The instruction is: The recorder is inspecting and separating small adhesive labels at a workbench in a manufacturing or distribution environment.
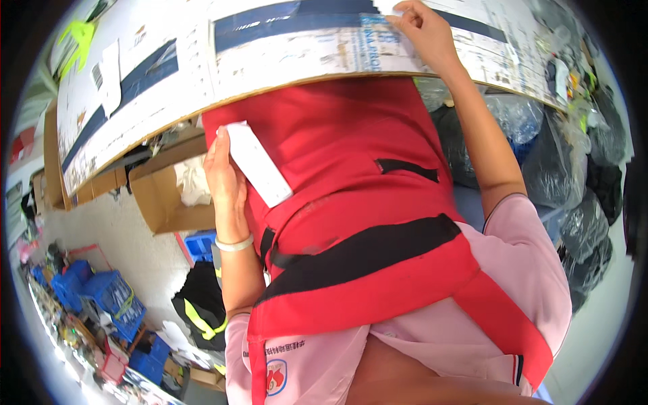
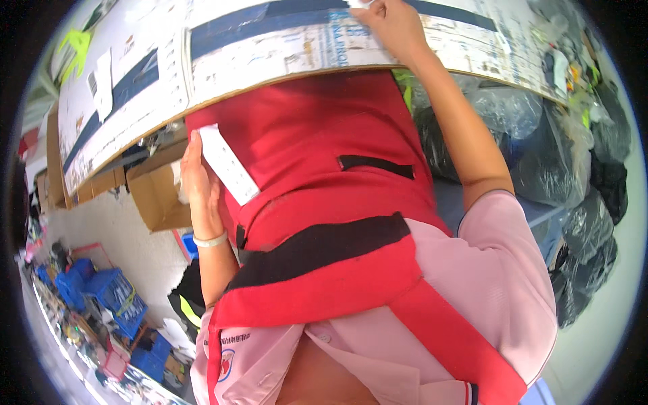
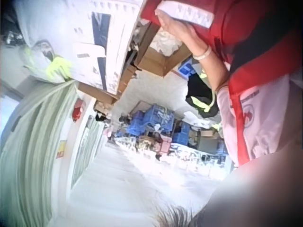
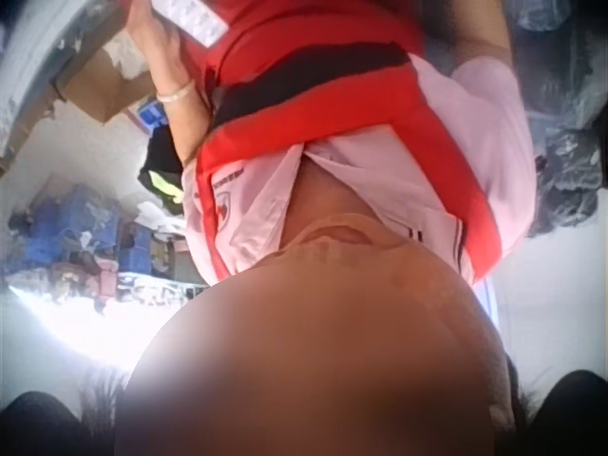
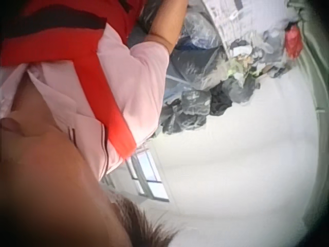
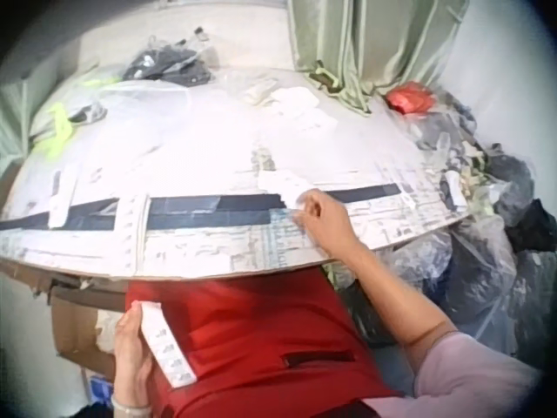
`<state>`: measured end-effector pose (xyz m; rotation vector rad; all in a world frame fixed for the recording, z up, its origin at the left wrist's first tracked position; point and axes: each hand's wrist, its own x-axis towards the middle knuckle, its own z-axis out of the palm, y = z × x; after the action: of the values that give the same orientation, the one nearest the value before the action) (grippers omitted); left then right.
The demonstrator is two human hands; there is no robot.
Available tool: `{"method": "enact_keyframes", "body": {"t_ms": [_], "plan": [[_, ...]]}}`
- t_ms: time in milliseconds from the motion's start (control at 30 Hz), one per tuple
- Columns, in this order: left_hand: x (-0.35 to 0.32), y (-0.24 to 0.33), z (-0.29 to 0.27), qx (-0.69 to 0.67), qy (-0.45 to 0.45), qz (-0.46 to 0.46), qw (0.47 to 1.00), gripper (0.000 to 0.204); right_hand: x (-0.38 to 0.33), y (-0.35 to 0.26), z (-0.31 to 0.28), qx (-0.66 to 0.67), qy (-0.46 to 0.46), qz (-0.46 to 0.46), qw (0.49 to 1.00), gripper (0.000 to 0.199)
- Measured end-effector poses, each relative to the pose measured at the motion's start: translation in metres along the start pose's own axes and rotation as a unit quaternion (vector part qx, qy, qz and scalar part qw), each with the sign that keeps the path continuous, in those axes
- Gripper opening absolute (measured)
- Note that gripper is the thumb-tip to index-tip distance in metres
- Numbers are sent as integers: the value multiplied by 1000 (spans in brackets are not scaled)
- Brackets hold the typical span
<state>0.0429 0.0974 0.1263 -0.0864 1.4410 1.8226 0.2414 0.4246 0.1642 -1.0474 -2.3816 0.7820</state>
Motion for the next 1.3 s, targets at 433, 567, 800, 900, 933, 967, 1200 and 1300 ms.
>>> {"method": "enact_keyframes", "body": {"t_ms": [433, 567, 800, 900, 933, 967, 1200, 1300], "plan": [[-21, 18, 18, 76, -77, 205, 973, 30, -89, -142, 91, 326, -455, 67, 826, 20], [-29, 40, 17, 179, -179, 178, 951, 27, -94, -141, 92, 343, -451, 63, 821, 19], [-21, 33, 7, 262, -235, 57, 934, 25, -96, -136, 100, 401, -354, 65, 843, 16], [-21, 30, 10, 274, -227, 38, 934, 25, -90, -136, 96, 387, -317, 40, 865, 14], [-21, 28, 11, 282, -225, 26, 932, 24, -88, -136, 94, 360, -314, 14, 879, 13], [-20, 26, 12, 281, -228, 26, 932, 24, -87, -135, 94, 317, -276, -64, 905, 13], [1, 3, 4, 165, -245, -7, 955, 31, -72, -120, 90, 285, -254, -67, 922, 13], [14, -11, -11, 182, -192, -16, 964, 45, -46, -109, 79, 292, -238, 52, 925, 18]]}}
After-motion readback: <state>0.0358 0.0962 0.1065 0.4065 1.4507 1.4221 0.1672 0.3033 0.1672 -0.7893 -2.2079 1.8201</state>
